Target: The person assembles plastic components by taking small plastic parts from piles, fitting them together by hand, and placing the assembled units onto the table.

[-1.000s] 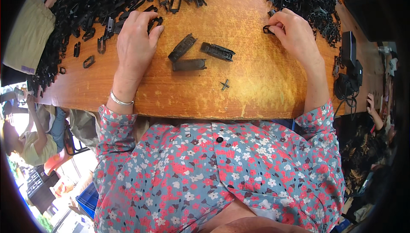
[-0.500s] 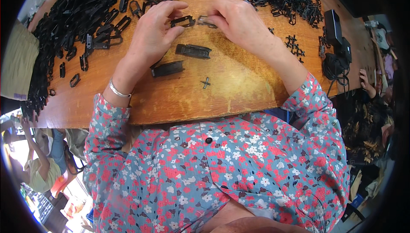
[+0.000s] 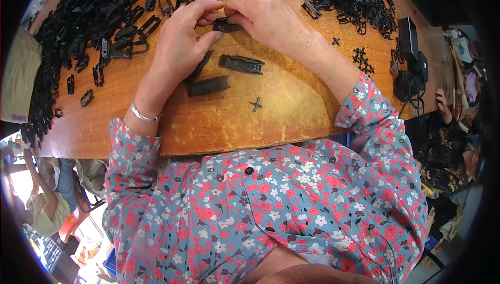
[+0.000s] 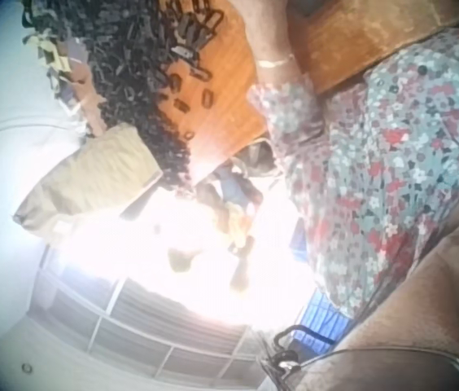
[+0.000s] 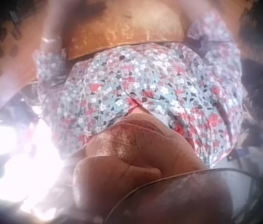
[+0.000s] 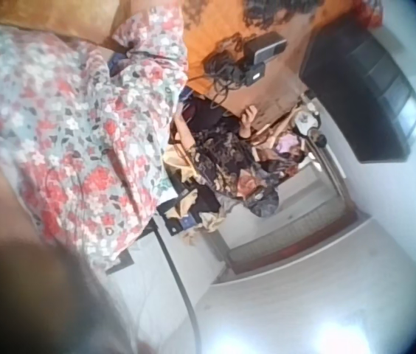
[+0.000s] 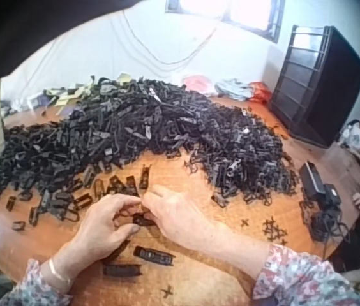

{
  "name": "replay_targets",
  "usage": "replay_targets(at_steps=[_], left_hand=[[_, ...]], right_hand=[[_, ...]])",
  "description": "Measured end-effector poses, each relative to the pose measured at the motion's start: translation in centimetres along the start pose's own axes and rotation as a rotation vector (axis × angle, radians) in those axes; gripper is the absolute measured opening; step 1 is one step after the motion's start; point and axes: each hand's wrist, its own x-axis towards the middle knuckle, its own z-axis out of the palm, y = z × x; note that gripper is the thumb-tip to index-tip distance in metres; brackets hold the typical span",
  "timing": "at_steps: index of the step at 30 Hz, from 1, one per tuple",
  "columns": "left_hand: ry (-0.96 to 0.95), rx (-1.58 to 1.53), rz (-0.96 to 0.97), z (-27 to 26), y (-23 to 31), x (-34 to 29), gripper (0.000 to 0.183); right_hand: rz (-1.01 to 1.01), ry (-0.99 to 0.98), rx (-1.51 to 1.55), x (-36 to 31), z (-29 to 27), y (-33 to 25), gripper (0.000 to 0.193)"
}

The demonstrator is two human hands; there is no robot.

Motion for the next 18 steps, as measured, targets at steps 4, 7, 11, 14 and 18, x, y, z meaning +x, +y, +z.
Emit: replay_targets(at_steps=[4, 7, 11, 14, 18], left_hand=[[-0.021, 0.037, -0.029, -0.2, 0.6, 0.1, 0.047], [-0.019, 0.01, -0.033, -0.2, 0.7, 0.0, 0.047], [-0.013, -0.014, -0.022, -0.2, 0.9, 0.1, 0.048], [-0.004, -0.016, -0.028, -0.2, 0.8, 0.0, 0.038], [-0.109, -0.128, -0.181, -0.7, 0.6, -0.1, 0.028]], right_hand=[[-0.1, 0.003, -0.058, 0.1, -0.1, 0.6, 0.009], [-0.111, -0.035, -0.116, 0.1, -0.2, 0.7, 0.009], [-0.095, -0.057, -0.13, -0.2, -0.1, 1.0, 0.008], [-0.091, -0.077, -0.122, -0.2, -0.3, 0.5, 0.009], [-0.079, -0.031, -0.077, -0.4, -0.7, -1.0, 0.011]])
